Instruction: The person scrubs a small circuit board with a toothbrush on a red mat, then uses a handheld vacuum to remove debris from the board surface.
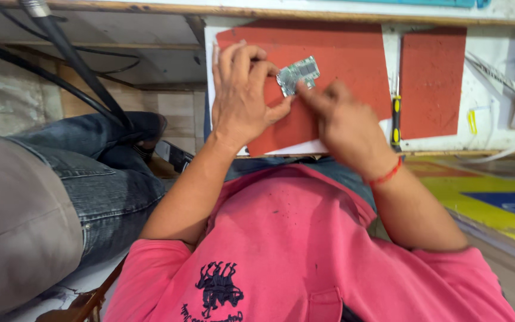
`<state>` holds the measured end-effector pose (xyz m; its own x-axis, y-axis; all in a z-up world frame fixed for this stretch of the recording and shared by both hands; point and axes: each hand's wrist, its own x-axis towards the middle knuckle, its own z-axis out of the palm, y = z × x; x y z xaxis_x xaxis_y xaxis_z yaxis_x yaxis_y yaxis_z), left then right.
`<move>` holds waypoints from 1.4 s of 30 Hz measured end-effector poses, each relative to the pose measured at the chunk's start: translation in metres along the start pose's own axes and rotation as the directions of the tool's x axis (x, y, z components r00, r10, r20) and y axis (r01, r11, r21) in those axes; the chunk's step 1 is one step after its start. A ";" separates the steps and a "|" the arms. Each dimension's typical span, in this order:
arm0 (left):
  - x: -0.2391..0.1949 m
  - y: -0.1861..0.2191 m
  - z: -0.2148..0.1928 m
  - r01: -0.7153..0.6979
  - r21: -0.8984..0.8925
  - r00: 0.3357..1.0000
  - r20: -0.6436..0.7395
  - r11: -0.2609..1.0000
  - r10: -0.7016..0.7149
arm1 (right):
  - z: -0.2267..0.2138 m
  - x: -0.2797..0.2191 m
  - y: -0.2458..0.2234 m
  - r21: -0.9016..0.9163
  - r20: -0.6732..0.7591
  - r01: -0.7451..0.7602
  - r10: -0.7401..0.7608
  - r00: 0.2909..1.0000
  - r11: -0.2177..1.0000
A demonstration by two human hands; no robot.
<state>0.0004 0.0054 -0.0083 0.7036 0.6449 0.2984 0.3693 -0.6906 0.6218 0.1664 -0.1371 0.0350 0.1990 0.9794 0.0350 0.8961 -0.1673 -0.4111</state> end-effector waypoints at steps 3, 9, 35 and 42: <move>-0.002 0.002 0.004 -0.050 0.029 0.998 -0.046 0.998 0.051 | 0.001 -0.011 0.002 -0.006 -0.011 -0.060 0.060 0.998 0.998; -0.003 0.003 0.004 -0.044 0.035 0.999 -0.031 0.998 0.045 | -0.003 -0.004 -0.003 0.011 -0.009 -0.125 0.125 0.992 0.992; 0.004 0.003 -0.003 -0.042 0.059 0.998 -0.051 0.997 0.045 | -0.008 0.006 -0.004 -0.045 0.039 -0.076 0.078 0.996 0.996; -0.001 0.002 0.001 -0.031 0.055 0.999 -0.038 0.998 0.033 | 0.001 -0.004 -0.001 -0.018 0.055 -0.052 0.053 0.997 0.998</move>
<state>0.0012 0.0031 -0.0085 0.6921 0.6336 0.3457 0.3800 -0.7271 0.5718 0.1641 -0.1409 0.0345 0.2242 0.9738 -0.0375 0.8913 -0.2205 -0.3962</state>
